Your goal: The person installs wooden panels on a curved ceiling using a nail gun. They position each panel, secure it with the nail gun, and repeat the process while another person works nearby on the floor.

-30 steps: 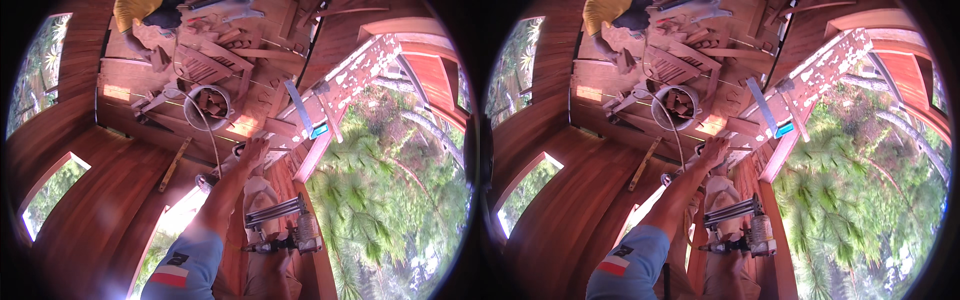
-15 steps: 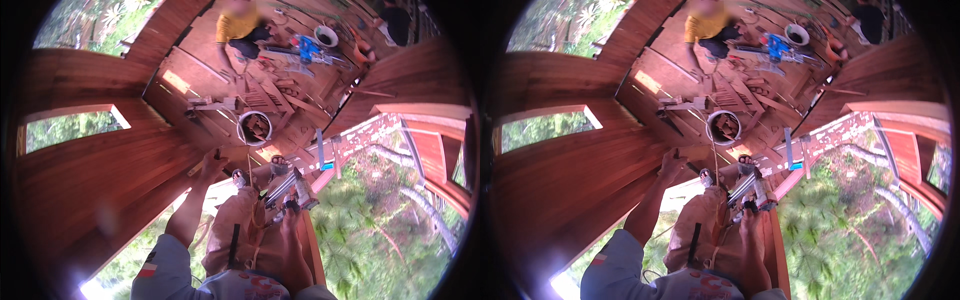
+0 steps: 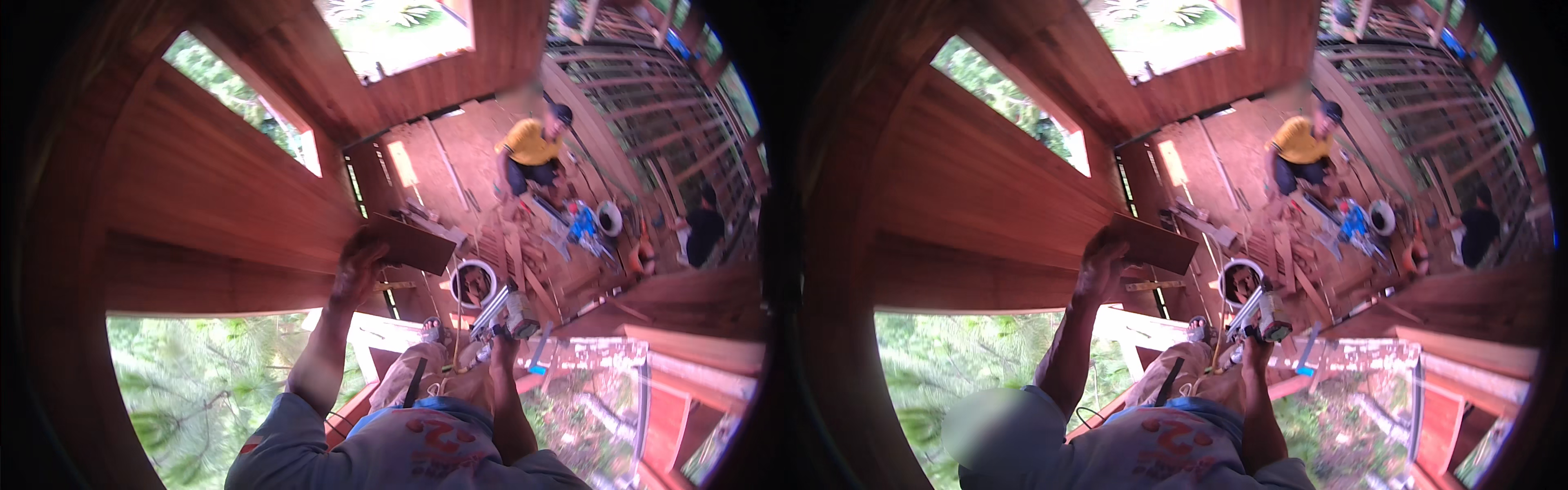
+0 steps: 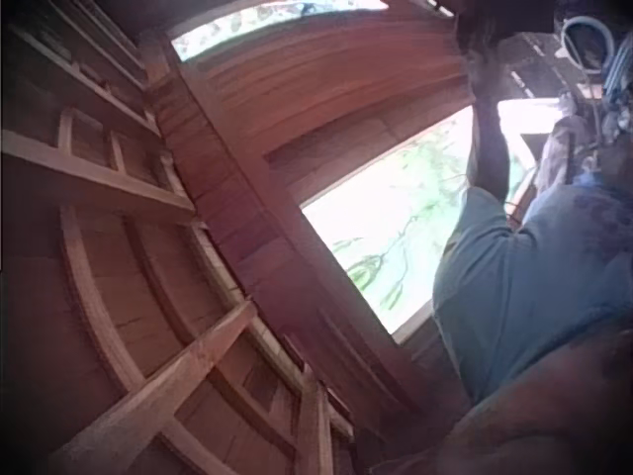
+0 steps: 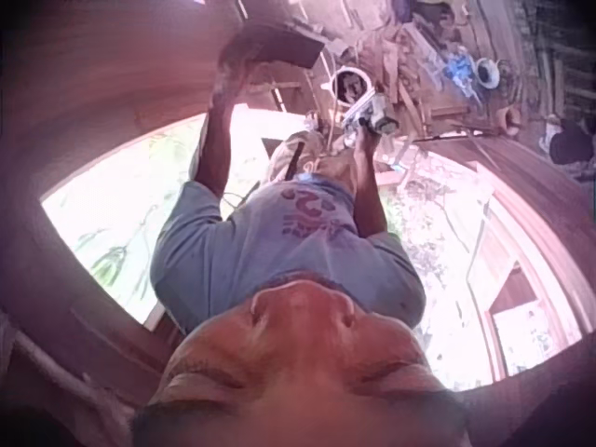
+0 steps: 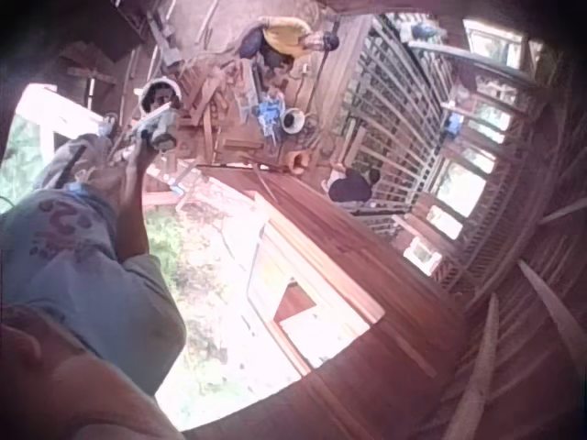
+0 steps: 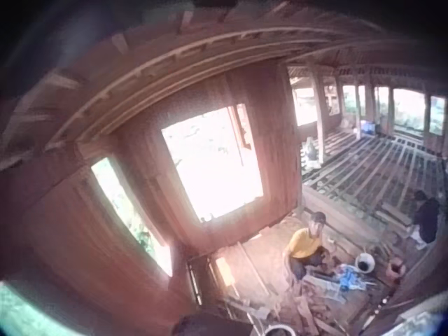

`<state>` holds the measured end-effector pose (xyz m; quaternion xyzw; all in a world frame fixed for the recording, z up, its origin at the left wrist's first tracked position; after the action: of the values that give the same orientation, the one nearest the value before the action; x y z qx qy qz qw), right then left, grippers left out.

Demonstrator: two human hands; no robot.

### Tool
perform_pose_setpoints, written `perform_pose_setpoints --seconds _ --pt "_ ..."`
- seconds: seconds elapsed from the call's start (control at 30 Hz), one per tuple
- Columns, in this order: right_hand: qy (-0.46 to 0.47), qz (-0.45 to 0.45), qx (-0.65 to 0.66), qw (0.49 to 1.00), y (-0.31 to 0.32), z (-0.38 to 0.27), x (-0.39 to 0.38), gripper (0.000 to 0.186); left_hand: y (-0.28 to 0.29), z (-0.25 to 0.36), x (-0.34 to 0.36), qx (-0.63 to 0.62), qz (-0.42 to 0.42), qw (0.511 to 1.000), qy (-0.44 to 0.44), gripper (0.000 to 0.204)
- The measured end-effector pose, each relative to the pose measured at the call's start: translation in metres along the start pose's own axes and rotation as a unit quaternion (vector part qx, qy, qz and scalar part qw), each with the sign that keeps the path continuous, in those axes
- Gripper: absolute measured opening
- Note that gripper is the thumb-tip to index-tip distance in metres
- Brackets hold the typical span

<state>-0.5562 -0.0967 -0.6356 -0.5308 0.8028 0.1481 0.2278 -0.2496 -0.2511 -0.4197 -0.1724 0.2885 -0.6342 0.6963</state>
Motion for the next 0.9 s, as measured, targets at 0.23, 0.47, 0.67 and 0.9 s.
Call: perform_pose_setpoints --seconds 0.23,0.47,0.67,0.9 --pt "0.109 -0.131 -0.163 0.972 -0.047 -0.041 0.022 0.025 -0.018 0.144 -0.104 0.104 0.120 0.957 -0.241 0.030" --pt "0.134 -0.256 -0.170 0.942 -0.090 -0.020 0.079 0.018 -0.056 0.255 -0.281 0.297 0.262 0.792 -0.465 0.023" --pt "0.059 -0.366 -0.187 0.910 -0.096 -0.054 0.052 0.016 -0.101 0.328 -0.432 0.347 0.509 0.562 -0.552 0.025" --pt "0.048 -0.379 -0.202 0.902 -0.105 -0.071 0.041 0.024 -0.158 0.358 -0.504 0.495 0.536 0.448 -0.517 0.027"
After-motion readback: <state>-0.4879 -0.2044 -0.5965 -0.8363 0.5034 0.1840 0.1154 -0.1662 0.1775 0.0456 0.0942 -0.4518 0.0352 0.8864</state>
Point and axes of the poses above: each hand's wrist, its own x-axis towards the middle knuckle, its own y-axis out of the back of the hand, z = x × y, the point moved 3 cm from there along x, towards the middle knuckle, and after that the axes turned 12 degrees about -x, right-handed, at the moved point
